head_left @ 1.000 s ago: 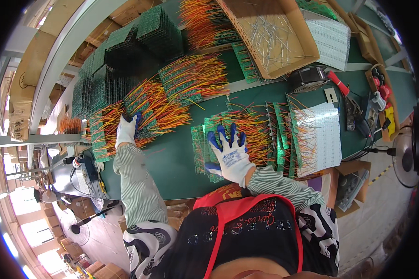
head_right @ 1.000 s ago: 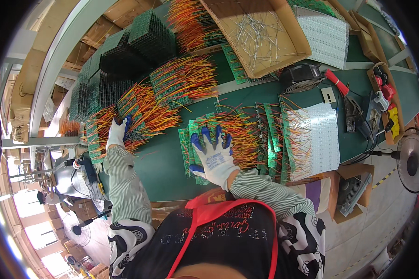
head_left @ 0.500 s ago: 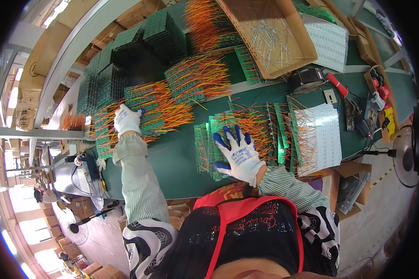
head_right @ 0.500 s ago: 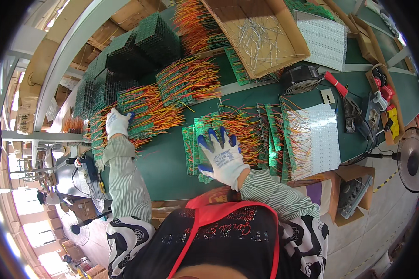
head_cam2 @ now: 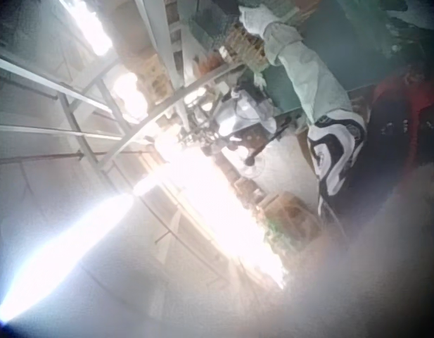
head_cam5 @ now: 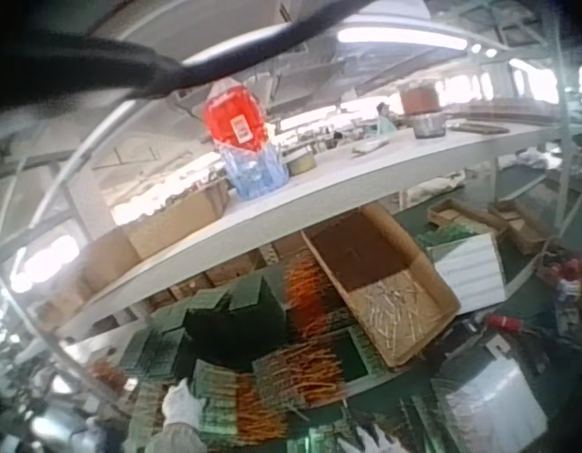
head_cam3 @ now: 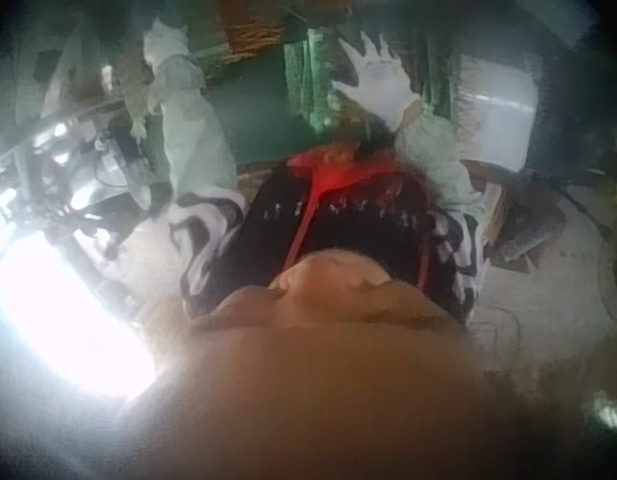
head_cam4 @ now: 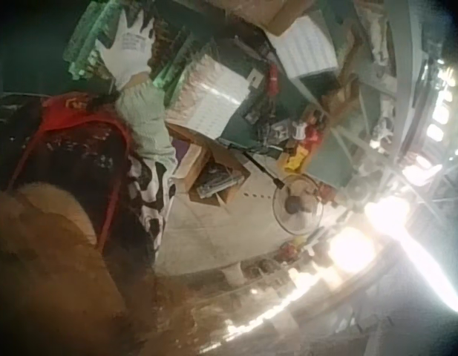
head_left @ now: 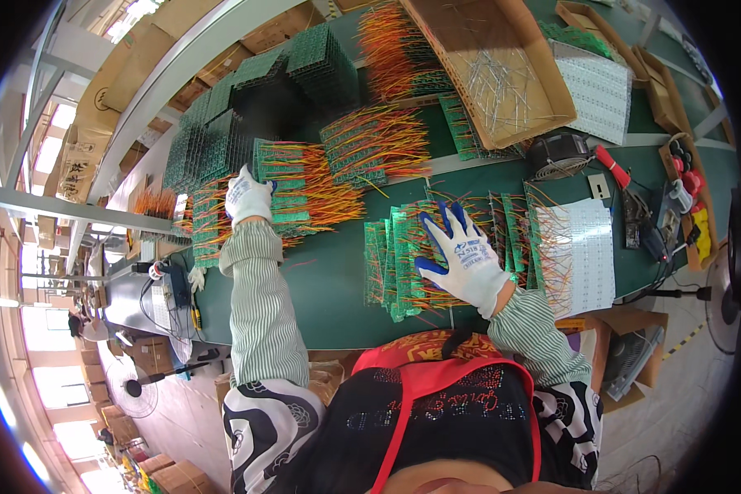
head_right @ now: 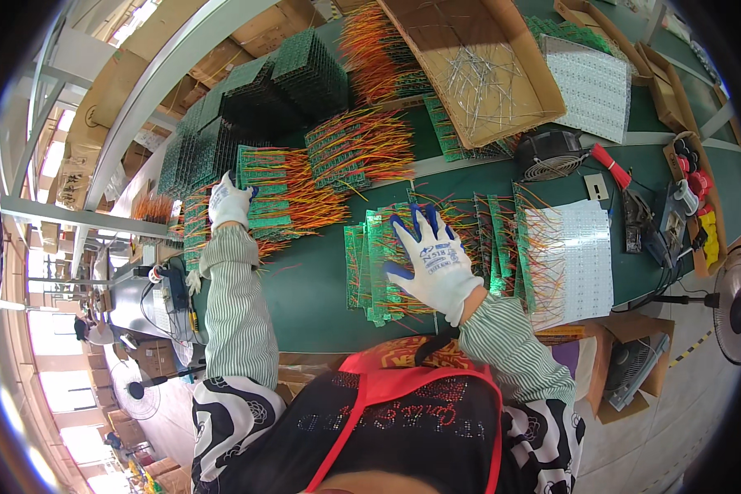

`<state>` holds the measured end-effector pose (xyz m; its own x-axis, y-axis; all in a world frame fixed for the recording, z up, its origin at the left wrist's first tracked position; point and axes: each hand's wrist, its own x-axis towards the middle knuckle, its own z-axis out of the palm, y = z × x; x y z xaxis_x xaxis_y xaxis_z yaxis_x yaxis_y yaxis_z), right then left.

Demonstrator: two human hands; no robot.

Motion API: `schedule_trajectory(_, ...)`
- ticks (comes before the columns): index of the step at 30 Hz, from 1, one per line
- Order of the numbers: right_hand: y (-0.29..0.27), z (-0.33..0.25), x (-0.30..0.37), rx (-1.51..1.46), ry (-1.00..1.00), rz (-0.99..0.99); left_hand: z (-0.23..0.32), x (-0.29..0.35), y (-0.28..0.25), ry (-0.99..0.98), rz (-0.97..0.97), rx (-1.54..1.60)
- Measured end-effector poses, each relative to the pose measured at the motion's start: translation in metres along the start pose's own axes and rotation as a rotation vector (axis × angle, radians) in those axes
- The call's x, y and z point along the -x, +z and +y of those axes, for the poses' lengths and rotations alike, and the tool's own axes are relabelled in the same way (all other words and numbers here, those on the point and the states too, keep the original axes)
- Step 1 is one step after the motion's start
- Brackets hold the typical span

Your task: Connecting multiple colored wires to electronic circuit boards and organizing them.

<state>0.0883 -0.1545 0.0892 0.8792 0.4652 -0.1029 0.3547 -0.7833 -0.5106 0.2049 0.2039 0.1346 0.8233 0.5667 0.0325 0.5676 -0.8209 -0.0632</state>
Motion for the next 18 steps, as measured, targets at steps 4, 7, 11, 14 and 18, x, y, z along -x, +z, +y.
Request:
schedule_trajectory(4,0.0,-0.005,-0.003,0.012,-0.005,-0.024,-0.028,-0.023,0.027,-0.072,-0.116,-0.042)
schedule_trajectory(7,0.007,-0.005,-0.003,0.007,-0.019,-0.023,-0.03,-0.035,0.037,-0.137,-0.369,0.019)
schedule_trajectory(11,0.016,-0.011,-0.004,0.066,-0.046,-0.082,-0.033,-0.038,0.052,-0.281,-0.383,0.072)
schedule_trajectory(14,0.029,-0.011,-0.003,0.07,-0.081,-0.077,-0.03,-0.039,0.04,-0.364,-0.43,0.208)
schedule_trajectory(18,0.038,-0.009,-0.006,0.036,-0.069,-0.096,0.009,-0.007,0.012,-0.321,-0.096,0.039)
